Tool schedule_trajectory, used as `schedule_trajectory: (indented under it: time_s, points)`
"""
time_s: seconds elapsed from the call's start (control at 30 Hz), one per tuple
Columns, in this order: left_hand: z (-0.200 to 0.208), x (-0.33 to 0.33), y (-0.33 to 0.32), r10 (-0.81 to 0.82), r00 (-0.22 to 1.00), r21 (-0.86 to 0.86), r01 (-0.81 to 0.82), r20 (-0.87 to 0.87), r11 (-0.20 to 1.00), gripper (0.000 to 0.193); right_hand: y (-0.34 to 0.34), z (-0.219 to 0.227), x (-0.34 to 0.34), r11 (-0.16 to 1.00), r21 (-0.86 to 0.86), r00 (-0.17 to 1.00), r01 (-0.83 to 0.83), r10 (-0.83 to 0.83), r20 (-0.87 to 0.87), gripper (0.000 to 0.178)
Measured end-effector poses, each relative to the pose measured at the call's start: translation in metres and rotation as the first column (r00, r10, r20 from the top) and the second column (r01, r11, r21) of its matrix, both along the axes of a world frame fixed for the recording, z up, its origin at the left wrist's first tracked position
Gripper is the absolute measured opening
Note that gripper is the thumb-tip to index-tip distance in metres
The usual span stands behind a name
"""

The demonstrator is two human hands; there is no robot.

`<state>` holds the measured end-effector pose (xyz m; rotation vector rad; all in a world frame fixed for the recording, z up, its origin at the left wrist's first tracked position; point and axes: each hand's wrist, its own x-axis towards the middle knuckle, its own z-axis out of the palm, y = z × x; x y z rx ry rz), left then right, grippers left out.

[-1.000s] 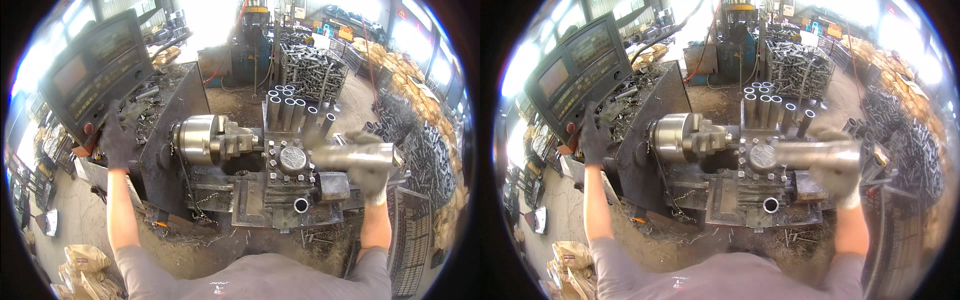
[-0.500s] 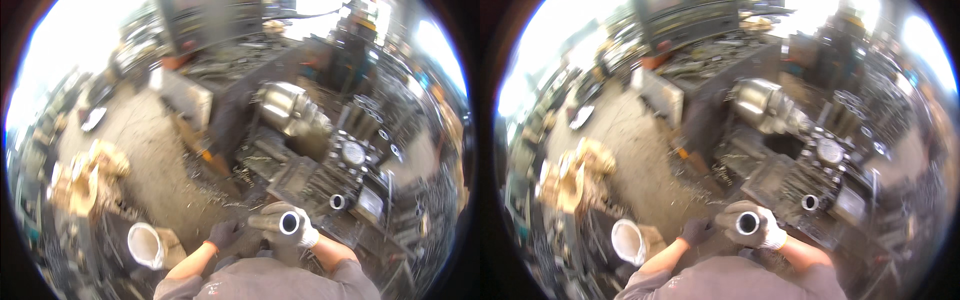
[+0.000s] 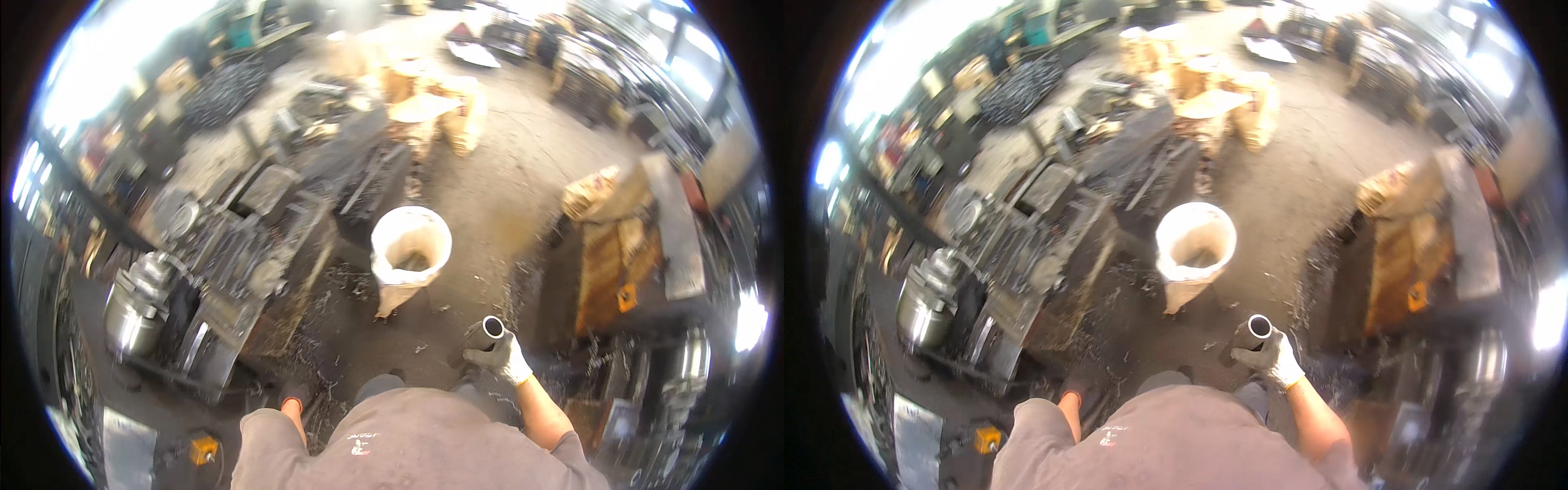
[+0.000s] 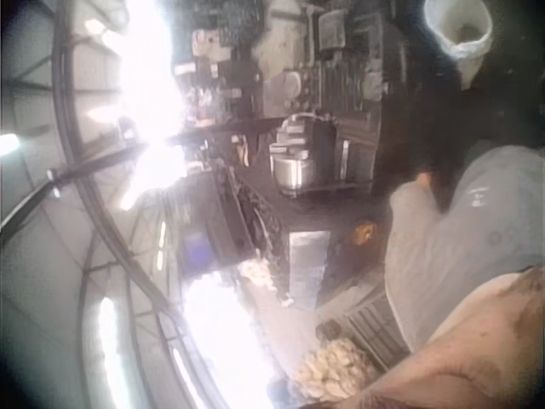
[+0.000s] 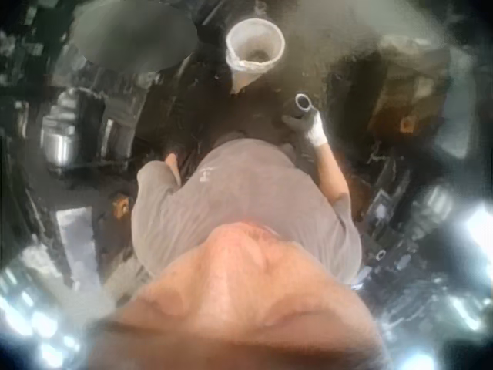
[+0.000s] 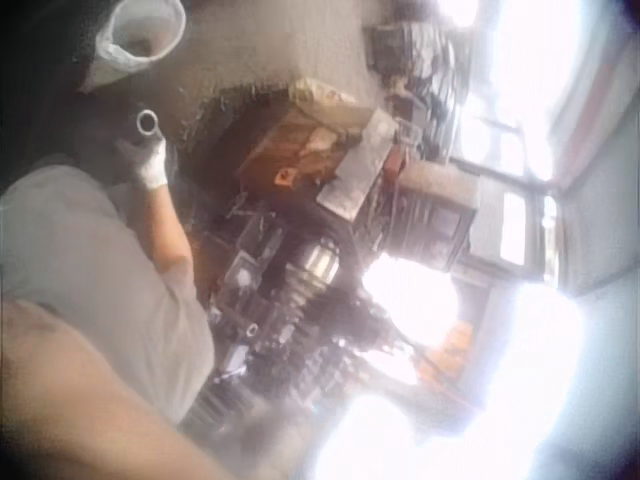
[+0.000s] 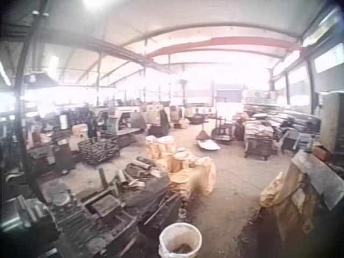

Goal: The person repeatedly loads cylindrical metal tubes into a CNC lathe chuck, secures them, and removes them after machining. The person places the finished tubes into a nearby metal basket. The process is repeated multiple times throughout the clip.

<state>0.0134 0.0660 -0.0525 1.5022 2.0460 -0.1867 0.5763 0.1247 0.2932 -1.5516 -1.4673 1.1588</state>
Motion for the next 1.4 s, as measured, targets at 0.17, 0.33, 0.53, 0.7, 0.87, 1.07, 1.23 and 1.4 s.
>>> schedule_trajectory:
  time_s: [0.17, 0.33, 0.53, 0.7, 0.87, 1.07, 1.23, 1.4]
  points:
    - [0.020, -0.013, -0.120, 0.328, 0.907, 0.166, -0.377, 0.265, 0.911, 0.043, 0.090, 0.009, -0.096, 0.937, -0.038, 0.919, -0.347, 0.348, 0.184, 0.048]
    - [-0.002, 0.034, -0.175, 0.709, 0.603, 0.057, -0.775, 0.367, 0.629, 0.042, 0.165, 0.042, -0.201, 0.670, 0.175, 0.688, -0.722, 0.668, 0.282, 0.048]
    - [-0.003, 0.052, -0.206, 0.963, -0.110, 0.413, -0.887, 0.246, -0.207, 0.044, 0.246, 0.015, -0.348, 0.541, 0.330, 0.622, -0.773, 0.749, 0.227, 0.046]
    - [0.114, 0.015, -0.194, 0.762, -0.452, 0.693, -0.352, 0.463, -0.629, 0.048, 0.292, -0.004, -0.409, 0.472, 0.319, 0.561, -0.822, 0.771, 0.302, 0.048]
    - [0.219, -0.006, -0.164, 0.933, -0.141, 0.840, -0.405, 0.331, -0.360, 0.051, 0.331, 0.045, -0.411, 0.161, 0.156, 0.221, -0.975, 0.808, 0.546, 0.050]
    - [0.218, -0.035, -0.195, 0.868, -0.190, 0.728, -0.480, 0.459, -0.490, 0.039, 0.457, 0.142, -0.504, -0.117, 0.534, 0.144, -0.837, 0.895, 0.421, 0.009]
    - [0.241, -0.019, -0.117, 0.776, 0.424, 0.173, -0.817, -0.467, 0.550, 0.033, 0.450, 0.112, -0.715, -0.342, 0.352, -0.128, -0.871, 0.851, 0.510, 0.060]
    - [0.295, 0.028, 0.095, 0.244, 0.949, 0.134, -0.273, 0.201, 0.953, 0.049, 0.411, 0.018, -0.835, -0.568, -0.284, -0.625, -0.773, 0.602, 0.498, 0.068]
